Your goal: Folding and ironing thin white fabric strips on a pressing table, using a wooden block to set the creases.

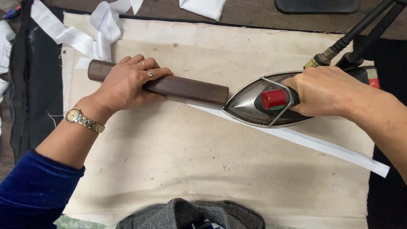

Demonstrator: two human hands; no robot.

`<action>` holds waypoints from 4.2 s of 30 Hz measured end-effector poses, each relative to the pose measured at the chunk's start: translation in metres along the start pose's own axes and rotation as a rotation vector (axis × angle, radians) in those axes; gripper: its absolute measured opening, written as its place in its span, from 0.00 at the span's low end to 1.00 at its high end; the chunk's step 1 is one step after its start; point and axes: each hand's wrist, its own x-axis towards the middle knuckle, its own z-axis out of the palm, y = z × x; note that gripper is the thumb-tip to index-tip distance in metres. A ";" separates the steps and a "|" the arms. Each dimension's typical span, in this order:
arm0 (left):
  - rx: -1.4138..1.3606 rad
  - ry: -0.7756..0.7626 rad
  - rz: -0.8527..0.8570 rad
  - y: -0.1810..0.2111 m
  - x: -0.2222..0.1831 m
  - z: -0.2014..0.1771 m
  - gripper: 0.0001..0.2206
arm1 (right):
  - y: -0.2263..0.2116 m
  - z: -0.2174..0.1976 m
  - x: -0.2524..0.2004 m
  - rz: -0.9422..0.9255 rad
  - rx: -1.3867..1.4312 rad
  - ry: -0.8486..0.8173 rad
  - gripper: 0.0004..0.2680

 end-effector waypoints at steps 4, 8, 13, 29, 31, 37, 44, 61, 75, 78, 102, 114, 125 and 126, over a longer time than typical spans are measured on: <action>-0.005 -0.009 -0.004 0.012 0.009 0.004 0.25 | 0.014 0.011 0.000 0.011 -0.016 -0.016 0.05; -0.005 0.014 0.021 0.021 0.017 0.008 0.26 | 0.027 0.023 0.000 0.030 -0.030 -0.020 0.06; -0.027 0.003 0.017 0.033 0.026 0.013 0.26 | 0.042 0.036 -0.002 0.028 -0.058 -0.002 0.09; -0.015 0.011 0.057 0.057 0.042 0.023 0.26 | 0.074 0.061 -0.014 0.113 -0.064 -0.050 0.06; -0.014 0.004 0.053 0.057 0.042 0.023 0.26 | 0.078 0.065 -0.016 0.125 -0.065 -0.054 0.06; -0.010 0.027 0.061 0.061 0.042 0.026 0.27 | 0.097 0.080 -0.016 0.149 -0.078 -0.020 0.06; -0.005 0.063 0.085 0.073 0.051 0.032 0.27 | 0.112 0.092 -0.017 0.266 0.017 0.146 0.11; 0.044 0.033 0.145 0.114 0.088 0.056 0.28 | 0.118 0.099 -0.015 0.294 0.103 0.376 0.12; 0.077 0.060 0.187 0.134 0.102 0.068 0.29 | 0.116 0.097 -0.015 0.256 0.180 0.371 0.11; 0.068 0.038 0.186 0.134 0.103 0.067 0.30 | 0.114 0.094 -0.015 0.263 0.199 0.356 0.11; 0.087 0.044 0.218 0.156 0.120 0.083 0.30 | 0.106 0.084 -0.010 0.243 0.200 0.380 0.12; 0.052 0.043 0.200 0.158 0.121 0.083 0.28 | 0.104 0.081 -0.007 0.267 0.190 0.366 0.12; -0.077 0.084 0.135 0.146 0.091 0.057 0.29 | 0.108 0.086 0.002 0.346 0.093 0.342 0.09; -0.143 0.064 0.079 0.143 0.078 0.047 0.29 | 0.109 0.090 0.004 0.364 0.079 0.329 0.08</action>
